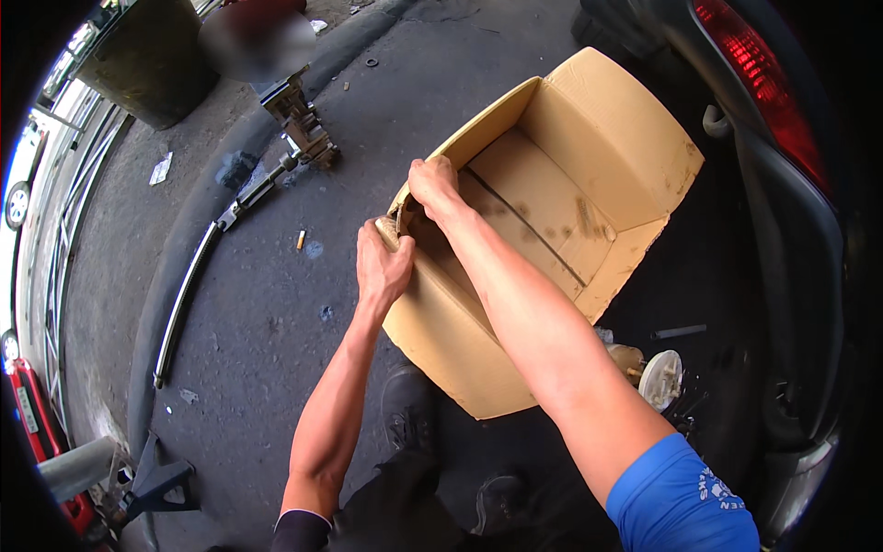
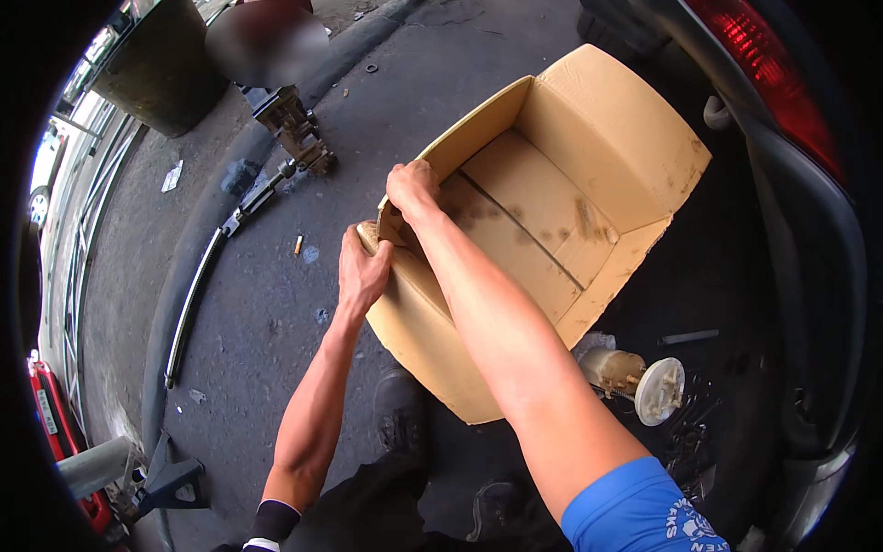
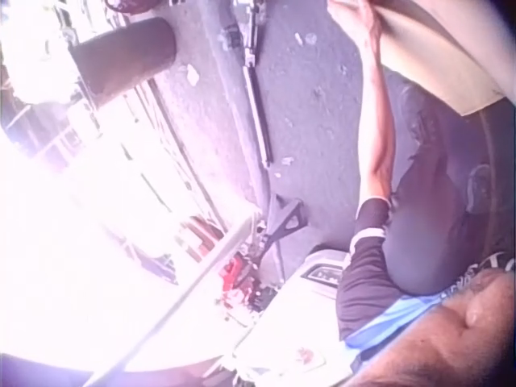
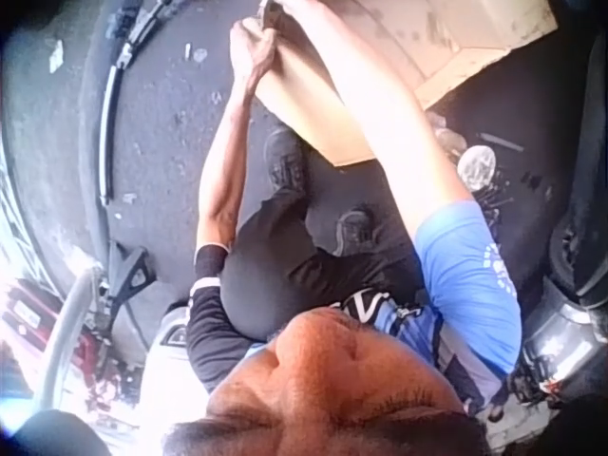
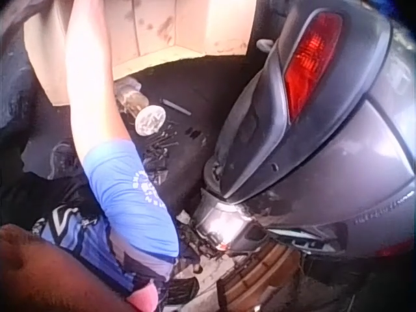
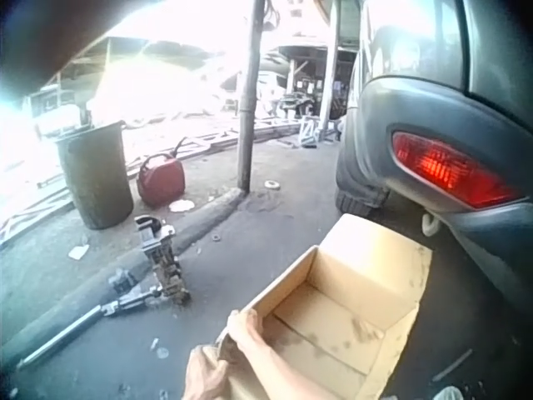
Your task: Repairing or inspecting a fuel pump assembly in an auto repair shop.
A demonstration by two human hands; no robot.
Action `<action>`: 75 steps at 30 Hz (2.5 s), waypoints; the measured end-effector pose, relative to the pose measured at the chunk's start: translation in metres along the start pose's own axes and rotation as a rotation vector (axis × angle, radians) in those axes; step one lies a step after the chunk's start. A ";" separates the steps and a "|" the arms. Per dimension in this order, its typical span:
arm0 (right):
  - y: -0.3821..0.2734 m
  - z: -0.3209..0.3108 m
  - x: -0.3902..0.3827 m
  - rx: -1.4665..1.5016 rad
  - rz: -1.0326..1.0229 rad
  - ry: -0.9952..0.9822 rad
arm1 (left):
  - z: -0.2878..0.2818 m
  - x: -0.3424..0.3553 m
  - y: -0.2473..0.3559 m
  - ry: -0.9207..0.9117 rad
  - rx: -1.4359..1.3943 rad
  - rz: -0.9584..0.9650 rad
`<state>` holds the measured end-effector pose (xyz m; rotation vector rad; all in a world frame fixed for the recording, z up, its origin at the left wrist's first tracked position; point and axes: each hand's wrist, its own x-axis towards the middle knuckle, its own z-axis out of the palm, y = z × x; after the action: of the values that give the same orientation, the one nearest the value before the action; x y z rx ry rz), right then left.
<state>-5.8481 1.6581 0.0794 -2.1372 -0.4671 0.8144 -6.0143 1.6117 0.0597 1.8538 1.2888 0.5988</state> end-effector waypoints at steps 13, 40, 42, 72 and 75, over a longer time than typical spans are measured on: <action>-0.019 -0.039 0.056 0.267 -0.040 -0.142 | -0.039 0.007 -0.037 -0.001 -0.143 0.024; 0.013 -0.052 -0.008 -0.639 -0.680 -0.076 | -0.011 0.056 -0.002 -0.253 0.489 0.085; 0.012 -0.050 -0.011 -0.615 -0.650 -0.126 | -0.007 0.051 0.005 -0.211 0.586 0.125; -0.055 -0.130 0.002 -0.789 -0.773 -0.028 | -0.041 0.075 -0.003 -0.404 0.676 0.128; -0.047 -0.132 -0.002 -0.752 -0.756 0.000 | -0.045 0.071 -0.011 -0.345 0.654 0.080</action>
<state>-5.7618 1.6148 0.1811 -2.2944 -1.6553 0.1983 -6.0273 1.6948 0.0735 2.4073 1.2623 -0.1389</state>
